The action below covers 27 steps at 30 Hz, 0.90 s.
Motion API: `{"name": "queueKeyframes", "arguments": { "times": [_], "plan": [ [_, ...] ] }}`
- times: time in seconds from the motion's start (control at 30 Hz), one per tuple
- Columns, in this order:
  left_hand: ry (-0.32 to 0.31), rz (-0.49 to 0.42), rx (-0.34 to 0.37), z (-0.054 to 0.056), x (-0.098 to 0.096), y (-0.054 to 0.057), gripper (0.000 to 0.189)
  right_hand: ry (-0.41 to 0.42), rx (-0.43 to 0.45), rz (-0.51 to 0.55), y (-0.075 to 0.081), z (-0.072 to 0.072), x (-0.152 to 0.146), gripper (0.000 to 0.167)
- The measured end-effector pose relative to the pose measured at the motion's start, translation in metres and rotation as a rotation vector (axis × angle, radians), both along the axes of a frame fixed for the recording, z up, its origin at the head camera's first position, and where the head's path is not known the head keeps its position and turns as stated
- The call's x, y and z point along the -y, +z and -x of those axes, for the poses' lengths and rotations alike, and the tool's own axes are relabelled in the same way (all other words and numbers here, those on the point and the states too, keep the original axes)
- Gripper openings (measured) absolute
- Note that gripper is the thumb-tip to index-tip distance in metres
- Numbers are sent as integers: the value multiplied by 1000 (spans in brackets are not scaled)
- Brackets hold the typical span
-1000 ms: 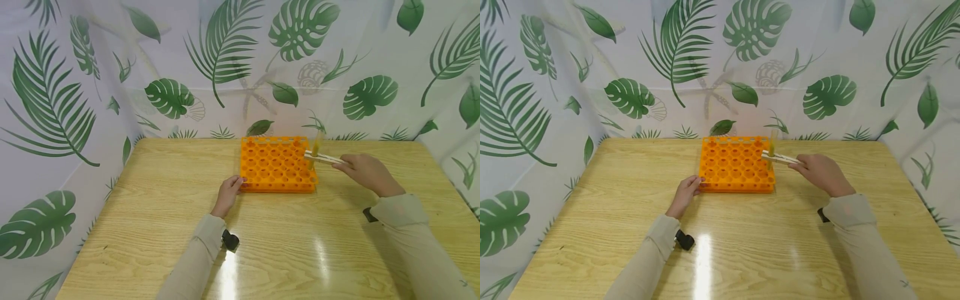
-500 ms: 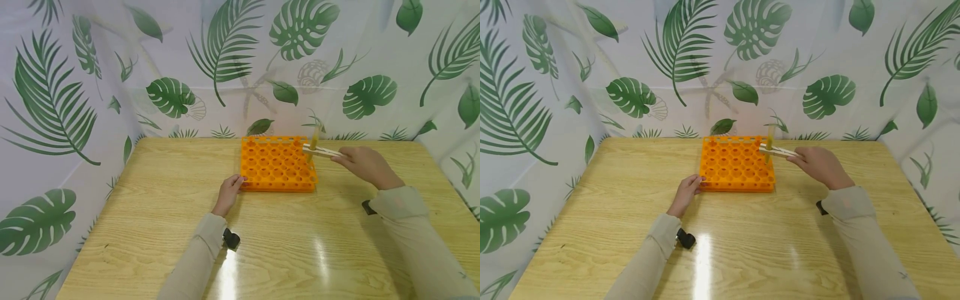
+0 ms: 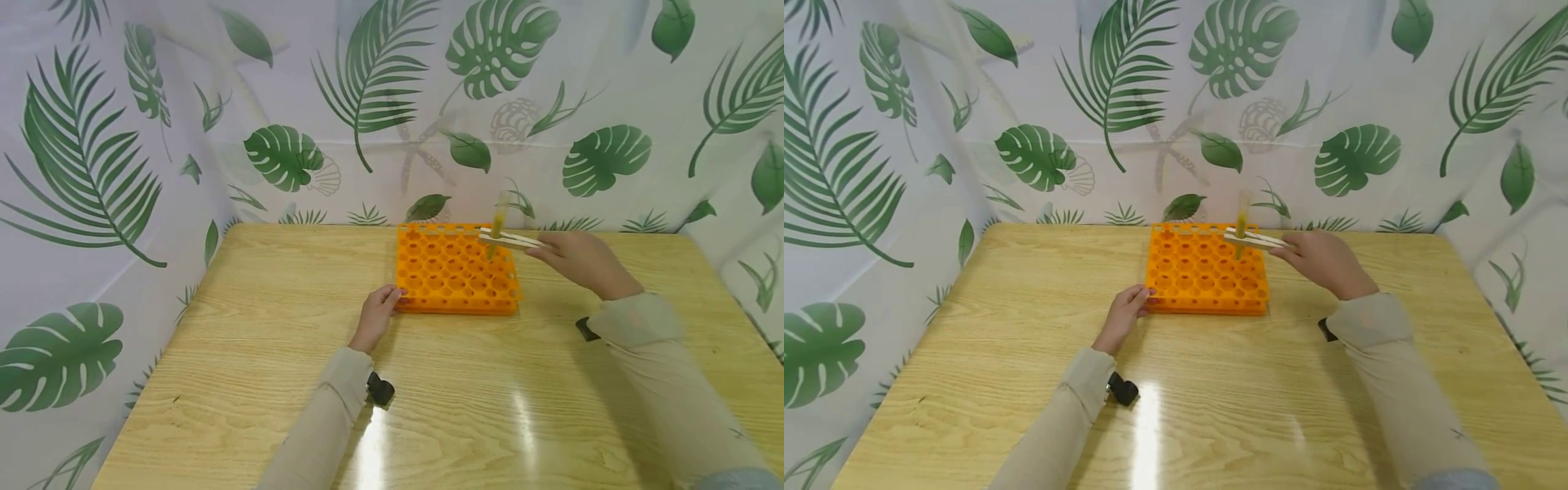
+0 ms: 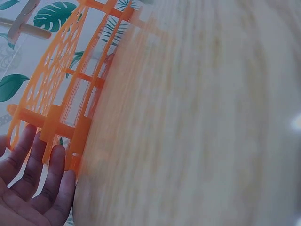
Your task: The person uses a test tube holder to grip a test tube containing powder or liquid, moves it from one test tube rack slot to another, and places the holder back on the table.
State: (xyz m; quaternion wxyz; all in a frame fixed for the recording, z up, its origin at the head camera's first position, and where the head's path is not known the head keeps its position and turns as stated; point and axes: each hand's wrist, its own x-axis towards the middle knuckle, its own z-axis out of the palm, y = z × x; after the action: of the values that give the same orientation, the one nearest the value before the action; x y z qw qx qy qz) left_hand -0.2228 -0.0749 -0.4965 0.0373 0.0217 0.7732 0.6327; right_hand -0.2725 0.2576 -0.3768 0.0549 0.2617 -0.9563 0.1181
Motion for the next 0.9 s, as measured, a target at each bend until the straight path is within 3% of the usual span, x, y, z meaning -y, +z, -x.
{"name": "queueKeyframes", "arguments": {
  "times": [0.57, 0.63, 0.8, 0.9],
  "plan": [
    [21, 14, 15, 1, -1, 3, 37, 62, 61, 73, -2, 19, 57, 29],
    [17, 0, 24, -1, -1, 6, 36, 75, 66, 79, -1, 22, 63, 27],
    [3, -4, 17, -11, -1, 28, 34, 92, 56, 81, 2, 31, 78, 25],
    [-2, -5, 9, -8, -1, 24, 36, 91, 58, 71, 4, 37, 85, 26]
  ]
}}
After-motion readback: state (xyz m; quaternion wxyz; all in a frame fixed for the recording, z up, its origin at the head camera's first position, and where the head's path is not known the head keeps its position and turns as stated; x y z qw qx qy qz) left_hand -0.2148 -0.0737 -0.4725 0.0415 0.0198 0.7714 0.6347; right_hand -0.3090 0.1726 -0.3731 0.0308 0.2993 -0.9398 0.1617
